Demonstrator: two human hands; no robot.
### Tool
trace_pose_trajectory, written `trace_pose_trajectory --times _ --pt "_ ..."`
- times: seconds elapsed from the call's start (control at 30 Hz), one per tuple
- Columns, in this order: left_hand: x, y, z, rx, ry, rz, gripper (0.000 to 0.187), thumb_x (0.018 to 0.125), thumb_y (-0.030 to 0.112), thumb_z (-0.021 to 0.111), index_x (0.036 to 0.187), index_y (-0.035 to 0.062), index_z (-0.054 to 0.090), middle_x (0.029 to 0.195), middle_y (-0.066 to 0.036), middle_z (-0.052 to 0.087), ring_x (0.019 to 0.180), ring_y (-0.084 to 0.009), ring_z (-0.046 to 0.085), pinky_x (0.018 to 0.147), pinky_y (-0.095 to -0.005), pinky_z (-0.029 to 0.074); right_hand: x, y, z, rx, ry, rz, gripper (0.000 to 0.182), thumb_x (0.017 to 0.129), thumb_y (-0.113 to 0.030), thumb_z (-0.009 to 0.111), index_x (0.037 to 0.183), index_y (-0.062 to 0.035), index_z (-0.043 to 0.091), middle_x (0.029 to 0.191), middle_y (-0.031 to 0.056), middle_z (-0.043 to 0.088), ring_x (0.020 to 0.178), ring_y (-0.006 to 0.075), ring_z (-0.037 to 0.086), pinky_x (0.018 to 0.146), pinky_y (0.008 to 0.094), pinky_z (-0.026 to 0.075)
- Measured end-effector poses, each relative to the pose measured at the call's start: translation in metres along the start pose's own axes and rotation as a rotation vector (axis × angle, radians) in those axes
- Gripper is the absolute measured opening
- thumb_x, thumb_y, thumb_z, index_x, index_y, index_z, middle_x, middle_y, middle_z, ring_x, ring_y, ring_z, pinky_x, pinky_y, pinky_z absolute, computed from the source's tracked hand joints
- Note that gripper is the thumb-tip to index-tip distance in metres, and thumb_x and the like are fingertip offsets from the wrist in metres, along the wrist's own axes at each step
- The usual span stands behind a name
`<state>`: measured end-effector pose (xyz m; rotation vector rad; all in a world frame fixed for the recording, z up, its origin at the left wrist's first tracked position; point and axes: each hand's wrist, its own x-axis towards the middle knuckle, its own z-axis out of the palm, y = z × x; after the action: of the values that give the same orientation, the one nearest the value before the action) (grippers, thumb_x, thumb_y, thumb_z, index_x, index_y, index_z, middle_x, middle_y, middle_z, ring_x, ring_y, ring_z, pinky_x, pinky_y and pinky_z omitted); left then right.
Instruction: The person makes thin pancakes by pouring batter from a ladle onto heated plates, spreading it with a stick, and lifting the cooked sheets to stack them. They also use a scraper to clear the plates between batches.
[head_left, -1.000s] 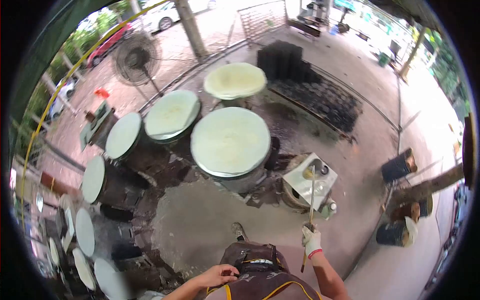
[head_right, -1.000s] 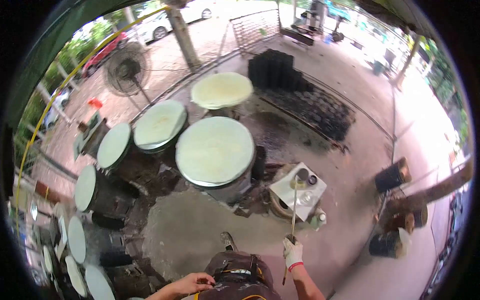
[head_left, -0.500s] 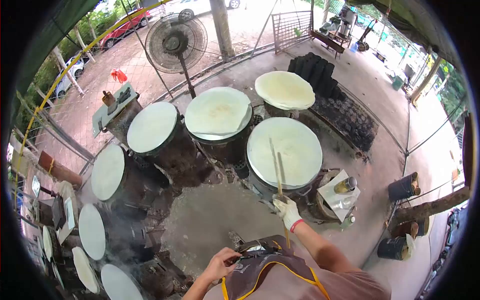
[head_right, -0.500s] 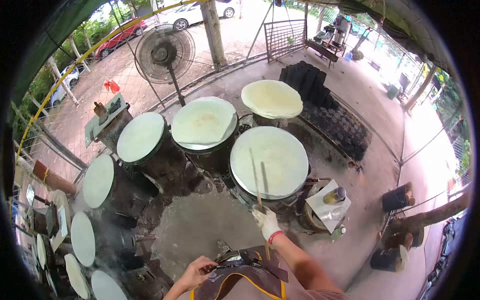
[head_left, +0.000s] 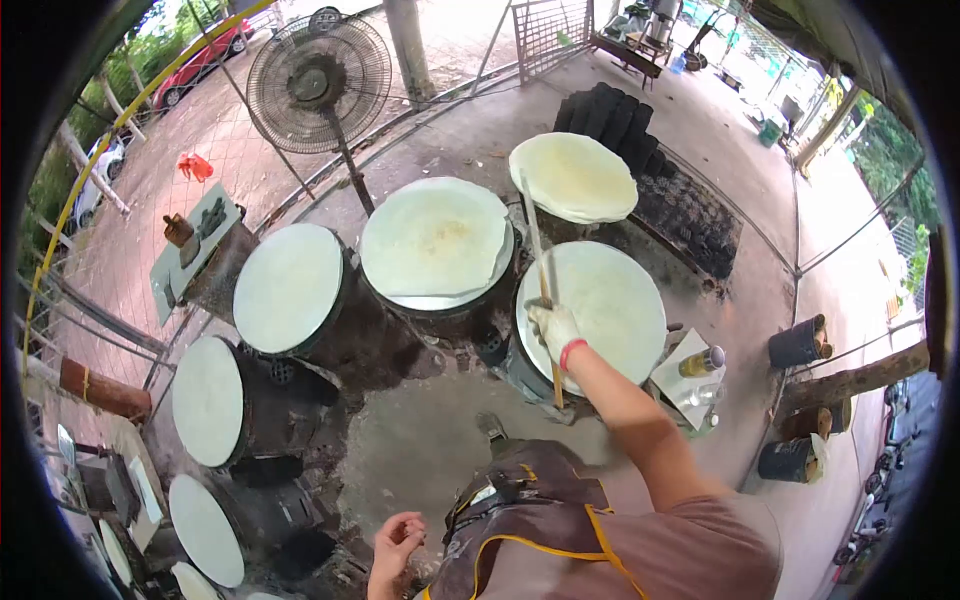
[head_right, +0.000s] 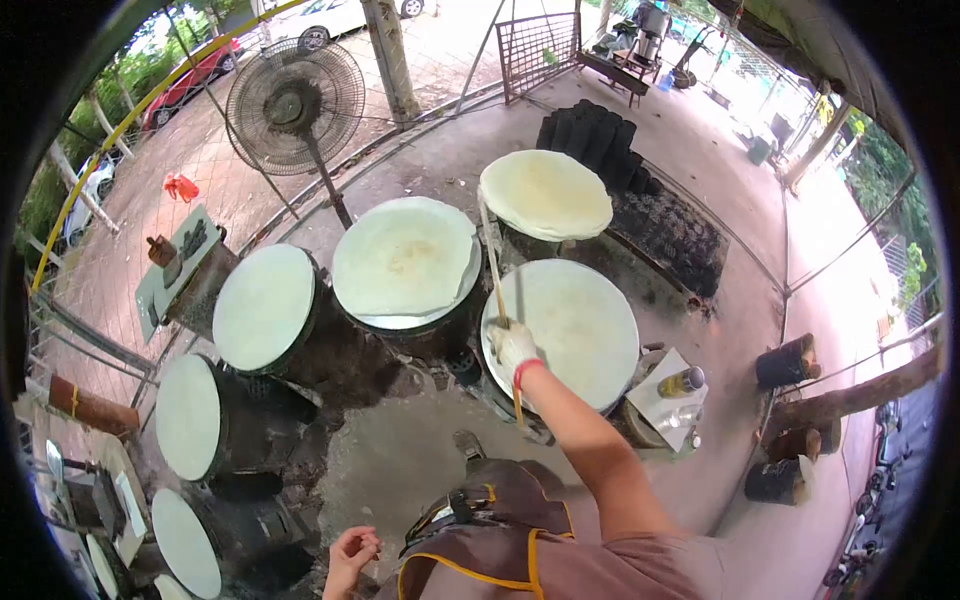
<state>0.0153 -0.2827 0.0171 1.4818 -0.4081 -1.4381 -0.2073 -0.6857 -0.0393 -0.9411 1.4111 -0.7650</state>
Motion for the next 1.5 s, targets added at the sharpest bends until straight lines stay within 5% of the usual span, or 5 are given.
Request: trace_pose_trajectory --times 0.2,0.7,0.93,1.1,1.5 --pt "0.040 0.024 -0.015 0.050 0.295 -0.041 0.038 0.080 0.014 0.068 0.114 0.0031 0.055 0.090 -0.007 0.061 0.081 -0.0185 0.060 0.073 -0.0306 0.049 0.146 -0.041 0.052 -0.562 0.252 -0.089 0.052 0.079 -0.046 0.056 0.106 -0.0022 0.062 0.102 0.0247 0.061 0.099 0.0396 0.057 0.081 0.0434 0.046" --pt "0.122 0.095 -0.037 0.113 0.301 -0.153 0.025 0.083 0.013 0.065 0.106 0.0045 0.061 0.087 -0.004 0.062 0.079 -0.0133 0.058 0.071 -0.0247 0.047 0.149 -0.086 0.141 0.064 0.276 -0.174 0.026 0.076 -0.028 0.067 0.083 -0.0030 0.065 0.066 0.0095 0.063 0.055 0.0173 0.059 0.054 0.0327 0.046" --pt "0.224 0.041 -0.155 0.310 -0.048 0.007 0.021 0.080 0.005 0.065 0.100 0.0004 0.061 0.081 -0.007 0.065 0.072 -0.0159 0.062 0.071 -0.0288 0.051 0.010 -0.076 0.012 0.826 0.499 0.046 0.015 0.083 -0.017 0.061 0.086 -0.0024 0.058 0.061 0.0012 0.055 0.045 0.0107 0.046 0.039 0.0237 0.037" --pt "0.247 0.058 -0.145 0.342 -0.195 0.018 0.021 0.081 0.008 0.065 0.100 0.0011 0.061 0.080 -0.008 0.065 0.072 -0.0166 0.063 0.070 -0.0302 0.052 -0.012 0.064 -0.110 0.674 0.945 -0.387 0.020 0.075 -0.011 0.069 0.090 -0.0003 0.062 0.066 0.0002 0.056 0.050 0.0102 0.049 0.044 0.0254 0.040" --pt "0.235 0.075 -0.096 0.465 -0.238 -0.074 0.022 0.083 0.010 0.064 0.103 0.0026 0.061 0.081 -0.008 0.065 0.073 -0.0161 0.062 0.069 -0.0295 0.051 -0.056 0.119 -0.153 -0.146 1.330 0.237 0.044 0.069 -0.032 0.071 0.098 0.0009 0.064 0.091 0.0198 0.066 0.090 0.0319 0.063 0.078 0.0375 0.046"
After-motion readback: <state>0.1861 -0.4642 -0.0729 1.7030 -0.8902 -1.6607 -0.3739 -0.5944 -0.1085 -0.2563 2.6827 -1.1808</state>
